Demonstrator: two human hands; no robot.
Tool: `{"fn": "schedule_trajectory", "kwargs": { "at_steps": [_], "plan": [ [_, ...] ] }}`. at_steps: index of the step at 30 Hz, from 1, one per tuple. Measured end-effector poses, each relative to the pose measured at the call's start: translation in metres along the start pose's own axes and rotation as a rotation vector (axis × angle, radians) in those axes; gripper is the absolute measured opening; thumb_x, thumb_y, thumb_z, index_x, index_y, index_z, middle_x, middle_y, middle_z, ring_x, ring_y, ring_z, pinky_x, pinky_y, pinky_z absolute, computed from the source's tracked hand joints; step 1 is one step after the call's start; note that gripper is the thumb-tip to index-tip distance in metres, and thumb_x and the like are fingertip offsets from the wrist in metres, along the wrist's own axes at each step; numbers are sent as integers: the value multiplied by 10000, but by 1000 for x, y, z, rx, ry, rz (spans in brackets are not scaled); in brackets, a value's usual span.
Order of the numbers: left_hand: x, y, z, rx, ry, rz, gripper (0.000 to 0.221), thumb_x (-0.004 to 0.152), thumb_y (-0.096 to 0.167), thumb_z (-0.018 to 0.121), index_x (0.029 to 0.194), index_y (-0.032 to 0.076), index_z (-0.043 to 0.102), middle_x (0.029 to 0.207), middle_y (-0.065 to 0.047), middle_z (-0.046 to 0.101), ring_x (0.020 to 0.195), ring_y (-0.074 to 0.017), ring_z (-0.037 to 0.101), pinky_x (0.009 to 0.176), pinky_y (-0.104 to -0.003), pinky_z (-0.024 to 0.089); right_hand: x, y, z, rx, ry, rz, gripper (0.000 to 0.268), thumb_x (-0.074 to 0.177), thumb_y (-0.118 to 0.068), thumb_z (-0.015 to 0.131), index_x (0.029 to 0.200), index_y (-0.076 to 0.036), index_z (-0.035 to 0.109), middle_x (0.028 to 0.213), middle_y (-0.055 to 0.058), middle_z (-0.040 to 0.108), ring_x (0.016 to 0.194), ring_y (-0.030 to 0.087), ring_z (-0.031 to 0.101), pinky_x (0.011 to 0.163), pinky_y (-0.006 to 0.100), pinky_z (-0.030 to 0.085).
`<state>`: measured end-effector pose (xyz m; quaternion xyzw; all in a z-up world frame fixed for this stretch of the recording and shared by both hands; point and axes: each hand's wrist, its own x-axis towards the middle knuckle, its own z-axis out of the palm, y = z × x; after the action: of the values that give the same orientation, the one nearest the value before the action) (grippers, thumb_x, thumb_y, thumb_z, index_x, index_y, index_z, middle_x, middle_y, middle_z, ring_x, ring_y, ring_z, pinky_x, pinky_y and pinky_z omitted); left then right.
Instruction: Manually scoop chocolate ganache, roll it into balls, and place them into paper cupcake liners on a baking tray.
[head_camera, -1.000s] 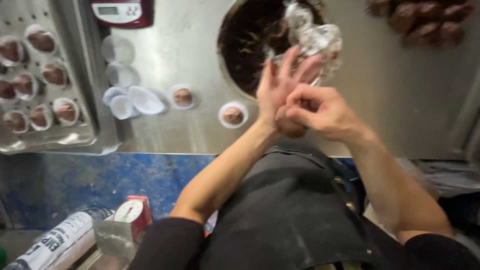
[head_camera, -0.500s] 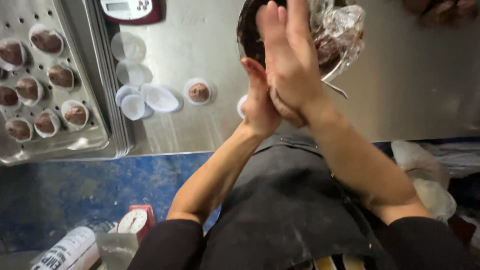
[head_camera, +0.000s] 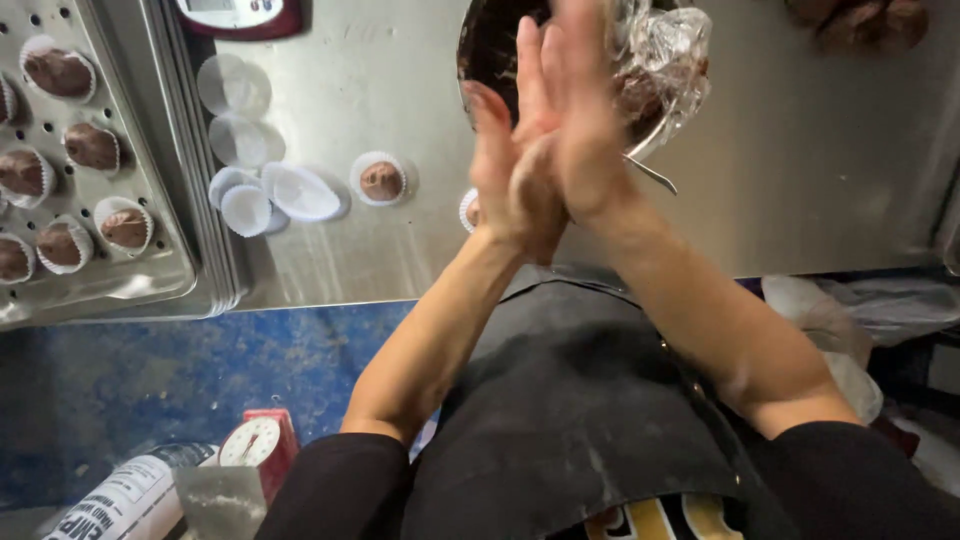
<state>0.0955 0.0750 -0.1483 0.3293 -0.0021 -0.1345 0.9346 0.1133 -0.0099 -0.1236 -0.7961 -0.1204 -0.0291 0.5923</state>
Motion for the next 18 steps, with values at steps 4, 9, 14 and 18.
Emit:
{"fn": "schedule_trajectory", "kwargs": {
  "at_steps": [4, 9, 14, 18],
  "plan": [
    [26, 19, 13, -444, 48, -186, 941, 960, 772, 286, 1683, 233, 21, 1738, -45, 75, 1610, -232, 57, 1258, -515, 112, -7, -4, 9, 163, 512, -105, 736, 1089, -447, 593, 1626, -72, 259, 1697, 133, 252, 1580, 295, 216, 1308, 378, 156],
    [18, -19, 25, -335, -100, 2, 875, 1074, 645, 363, 1734, 173, 35, 1751, -73, 77, 1648, -274, 41, 1351, -525, 117, -13, -27, 2, -686, 184, -205, 864, 1051, -604, 501, 1714, -315, 29, 1710, 26, 18, 1601, 209, 26, 1333, 388, 17],
    [11, 18, -10, -367, -170, -384, 977, 1033, 810, 320, 1764, 211, 73, 1721, -145, 264, 1469, -318, 329, 1151, -464, 276, 0, -7, -50, 782, -276, 39, 677, 1152, -592, 460, 1666, -218, 225, 1792, 147, 50, 1635, 299, -14, 1348, 432, 62],
    [3, 35, 8, -379, 12, -433, 851, 982, 743, 363, 1647, 272, 118, 1613, -71, 320, 1442, -431, 346, 1101, -654, 355, -25, -42, -75, 10, -288, -110, 461, 1064, -283, 625, 1433, -24, 528, 1649, 275, 187, 1532, 410, 97, 1017, 413, 584]
  ]
}}
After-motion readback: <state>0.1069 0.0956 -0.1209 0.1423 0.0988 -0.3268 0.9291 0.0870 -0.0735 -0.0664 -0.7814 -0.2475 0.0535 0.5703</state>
